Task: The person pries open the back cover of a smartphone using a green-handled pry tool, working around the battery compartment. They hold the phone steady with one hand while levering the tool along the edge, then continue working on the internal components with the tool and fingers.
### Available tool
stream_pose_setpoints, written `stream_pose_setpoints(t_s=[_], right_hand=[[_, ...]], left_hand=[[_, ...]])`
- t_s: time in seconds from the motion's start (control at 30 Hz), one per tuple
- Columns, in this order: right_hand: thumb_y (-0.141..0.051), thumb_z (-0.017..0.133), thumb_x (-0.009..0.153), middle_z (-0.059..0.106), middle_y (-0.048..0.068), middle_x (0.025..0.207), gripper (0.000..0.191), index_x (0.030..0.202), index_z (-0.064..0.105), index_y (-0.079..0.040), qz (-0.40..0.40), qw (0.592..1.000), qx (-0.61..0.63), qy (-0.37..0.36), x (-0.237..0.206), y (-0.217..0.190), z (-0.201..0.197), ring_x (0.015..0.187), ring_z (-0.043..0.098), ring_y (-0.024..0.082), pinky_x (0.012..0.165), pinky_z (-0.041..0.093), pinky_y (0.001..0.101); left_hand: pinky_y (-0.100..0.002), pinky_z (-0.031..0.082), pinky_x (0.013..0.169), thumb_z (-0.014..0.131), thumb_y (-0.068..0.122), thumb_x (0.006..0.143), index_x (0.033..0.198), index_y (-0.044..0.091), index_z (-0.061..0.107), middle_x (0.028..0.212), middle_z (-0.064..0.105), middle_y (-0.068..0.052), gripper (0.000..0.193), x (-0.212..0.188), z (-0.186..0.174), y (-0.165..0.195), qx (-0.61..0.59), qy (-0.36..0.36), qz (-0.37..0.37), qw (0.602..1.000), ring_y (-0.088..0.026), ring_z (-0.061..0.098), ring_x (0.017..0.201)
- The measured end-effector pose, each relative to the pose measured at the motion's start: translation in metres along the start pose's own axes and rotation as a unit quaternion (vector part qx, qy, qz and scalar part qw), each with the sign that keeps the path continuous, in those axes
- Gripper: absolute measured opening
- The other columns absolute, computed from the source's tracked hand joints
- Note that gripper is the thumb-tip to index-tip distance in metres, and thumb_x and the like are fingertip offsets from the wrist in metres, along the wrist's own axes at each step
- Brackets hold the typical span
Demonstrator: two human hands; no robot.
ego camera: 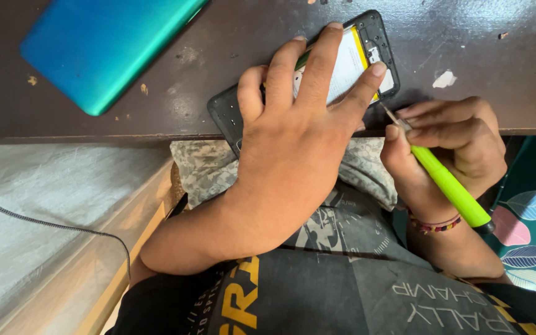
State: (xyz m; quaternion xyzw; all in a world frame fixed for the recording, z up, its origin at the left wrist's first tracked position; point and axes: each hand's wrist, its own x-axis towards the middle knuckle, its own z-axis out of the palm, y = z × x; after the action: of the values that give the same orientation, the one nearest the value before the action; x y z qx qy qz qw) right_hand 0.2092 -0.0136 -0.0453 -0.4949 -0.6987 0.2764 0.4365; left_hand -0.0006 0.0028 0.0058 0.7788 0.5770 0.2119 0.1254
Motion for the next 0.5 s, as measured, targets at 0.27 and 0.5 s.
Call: stream_pose_setpoints(t_s=[0.27, 0.5], right_hand=[[0.0, 0.084, 0.1, 0.066, 0.017, 0.106, 0.027, 0.095, 0.058, 0.003, 0.036, 0.999, 0.012, -0.024, -0.001, 0.003, -0.016, 0.089, 0.071, 0.02, 0.085, 0.062, 0.0276], [0.001, 0.085, 0.098, 0.066, 0.016, 0.106, 0.029, 0.094, 0.056, 0.002, 0.033, 0.999, 0.005, 0.023, -0.003, 0.008, -0.011, 0.091, 0.072, 0.018, 0.085, 0.063, 0.0261]], left_hand=[[-0.048, 0.034, 0.11, 0.076, 0.024, 0.095, 0.138, 0.021, 0.07, 0.15, 0.047, -0.011, 0.043, 0.003, -0.003, 0.002, -0.01, -0.005, -0.011, 1.0, -0.033, 0.045, 0.135], [-0.049, 0.033, 0.11, 0.078, 0.025, 0.095, 0.138, 0.021, 0.07, 0.15, 0.047, -0.01, 0.044, 0.004, -0.003, 0.001, -0.011, -0.008, -0.01, 1.0, -0.033, 0.045, 0.134]])
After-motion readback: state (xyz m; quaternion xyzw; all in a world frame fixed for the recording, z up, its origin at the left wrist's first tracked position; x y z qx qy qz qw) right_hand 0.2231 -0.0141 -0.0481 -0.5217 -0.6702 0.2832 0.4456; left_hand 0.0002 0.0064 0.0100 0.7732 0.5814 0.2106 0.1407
